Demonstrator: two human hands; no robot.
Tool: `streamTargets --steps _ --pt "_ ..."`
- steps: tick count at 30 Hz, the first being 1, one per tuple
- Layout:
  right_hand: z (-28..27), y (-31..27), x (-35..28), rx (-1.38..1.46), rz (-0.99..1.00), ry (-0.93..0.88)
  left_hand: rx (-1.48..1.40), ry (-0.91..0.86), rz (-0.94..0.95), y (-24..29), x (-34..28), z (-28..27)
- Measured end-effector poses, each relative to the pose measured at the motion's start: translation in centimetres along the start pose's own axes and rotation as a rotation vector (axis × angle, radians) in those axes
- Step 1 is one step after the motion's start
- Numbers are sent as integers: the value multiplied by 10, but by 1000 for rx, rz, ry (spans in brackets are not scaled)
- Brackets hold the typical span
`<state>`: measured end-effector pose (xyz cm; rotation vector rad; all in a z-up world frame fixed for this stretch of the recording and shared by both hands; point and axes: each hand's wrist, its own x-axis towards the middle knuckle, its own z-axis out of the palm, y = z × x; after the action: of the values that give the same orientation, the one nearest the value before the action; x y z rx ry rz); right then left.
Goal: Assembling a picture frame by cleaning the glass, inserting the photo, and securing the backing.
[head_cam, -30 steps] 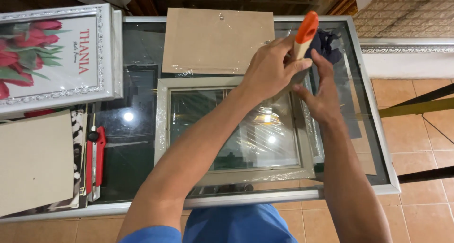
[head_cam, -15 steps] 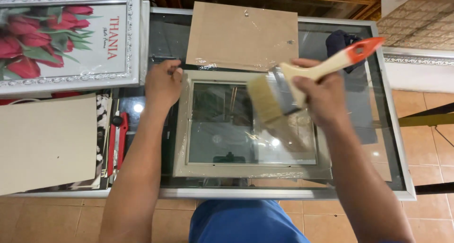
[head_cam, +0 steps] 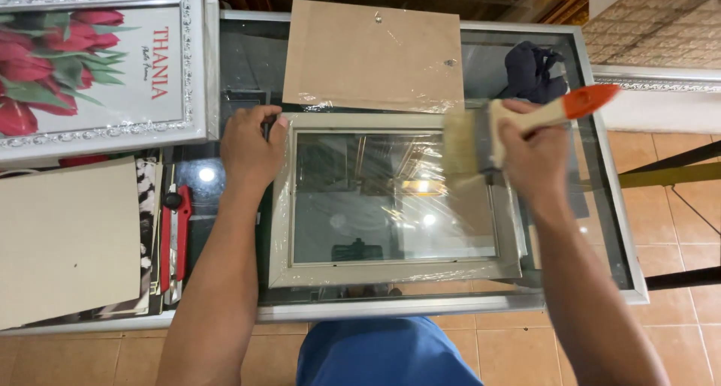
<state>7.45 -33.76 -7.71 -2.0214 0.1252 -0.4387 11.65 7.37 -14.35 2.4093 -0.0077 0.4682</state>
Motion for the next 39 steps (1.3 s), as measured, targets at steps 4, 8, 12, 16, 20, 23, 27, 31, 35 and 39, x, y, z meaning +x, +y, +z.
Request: streamTargets --steps 4,8,12,16,20,23,27,31,35,39 --pt "-88 -12 10 -484 -128 48 46 5 18 16 -1 -8" --pt "-93 6 33 -1225 339 -219 38 13 22 16 -3 -7" --pt "-80 27 46 -1419 625 -482 64 -31 -27 22 -2 -13" --pt "-63 -11 77 -1385 623 -581 44 -26 -35 23 2 -12" --pt "-23 10 116 -1064 135 -197 15 -11 -37 22 0 -11" --pt "13 55 145 -1094 190 -227 -1 -24 -65 11 1 -6" --pt "30 94 147 -1060 -43 -50 42 -37 -104 8 2 -1" --pt "12 51 115 -230 53 -114 5 -23 -97 13 2 -4" --pt "-6 -27 41 -317 147 -235 44 -23 -106 13 0 -3" --pt "-3 -32 3 -892 148 -405 35 3 -107 20 0 -4"
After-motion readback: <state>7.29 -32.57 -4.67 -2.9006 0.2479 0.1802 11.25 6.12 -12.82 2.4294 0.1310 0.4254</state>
